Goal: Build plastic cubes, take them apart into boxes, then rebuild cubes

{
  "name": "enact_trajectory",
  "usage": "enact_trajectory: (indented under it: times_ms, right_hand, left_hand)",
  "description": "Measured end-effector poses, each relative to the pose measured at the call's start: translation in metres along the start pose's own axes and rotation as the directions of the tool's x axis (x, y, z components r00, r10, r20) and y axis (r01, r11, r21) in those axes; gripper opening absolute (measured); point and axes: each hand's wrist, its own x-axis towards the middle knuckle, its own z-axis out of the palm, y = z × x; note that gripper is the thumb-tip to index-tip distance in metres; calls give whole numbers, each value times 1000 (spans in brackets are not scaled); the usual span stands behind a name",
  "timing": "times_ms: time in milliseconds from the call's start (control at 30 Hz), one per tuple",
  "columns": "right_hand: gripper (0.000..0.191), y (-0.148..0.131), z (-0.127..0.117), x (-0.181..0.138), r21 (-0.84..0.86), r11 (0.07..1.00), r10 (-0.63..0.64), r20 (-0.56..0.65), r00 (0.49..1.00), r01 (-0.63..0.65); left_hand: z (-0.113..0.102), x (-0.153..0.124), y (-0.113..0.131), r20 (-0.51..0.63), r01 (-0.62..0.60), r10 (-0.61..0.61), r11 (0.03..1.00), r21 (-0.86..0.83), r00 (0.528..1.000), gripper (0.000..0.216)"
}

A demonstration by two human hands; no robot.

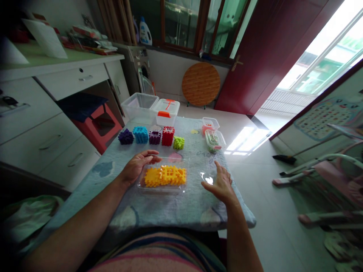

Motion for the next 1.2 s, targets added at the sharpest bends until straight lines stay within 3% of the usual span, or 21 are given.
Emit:
enact_trajectory:
  times_ms: [167,267,333,400,500,600,767,900,1067,1133,1200]
  right_hand:
    - [101,-2,-25,-4,177,981,-94,44,995,85]
    - [100,-19,-35,-8,250,944,-239,64,969,216]
    - [100,-40,-36,-9,268,894,-395,95,914,358]
    - [104,-63,-34,-10,273,815,-557,131,820,510]
    - [108,-96,-26,-6,255,723,-689,184,701,643]
    - [107,-115,-19,-1,209,703,-710,260,655,680]
    - [109,-124,-13,2,149,698,-701,338,627,700]
    - [106,-118,-13,3,141,708,-692,339,638,692]
    - [88,-94,-10,0,272,711,-702,211,680,649]
    - [80,-85,-3,-2,347,750,-628,103,771,563]
    - [70,-79,8,-3,434,803,-447,-11,894,407]
  left_hand:
    - [1,1,1,-27,-6,5,1000,-16,1000,36]
    - [3,0,4,-41,3,-6,998,-57,999,42]
    - [2,0,4,-53,-10,6,997,-81,999,46]
    - [0,1,3,-70,-41,35,995,-88,997,48]
    - [-7,3,0,-89,-78,70,993,-93,994,49]
    - [-14,3,1,-97,-91,81,991,-102,992,49]
    - [-11,-2,11,-62,-51,45,993,-107,997,45]
    - [-7,-4,14,-34,-41,40,998,-53,999,38]
    - [-6,-2,11,-50,-77,78,997,17,996,35]
    - [-6,-2,11,-52,-80,82,996,42,995,35]
    - [-5,-2,12,-51,-86,89,994,61,995,36]
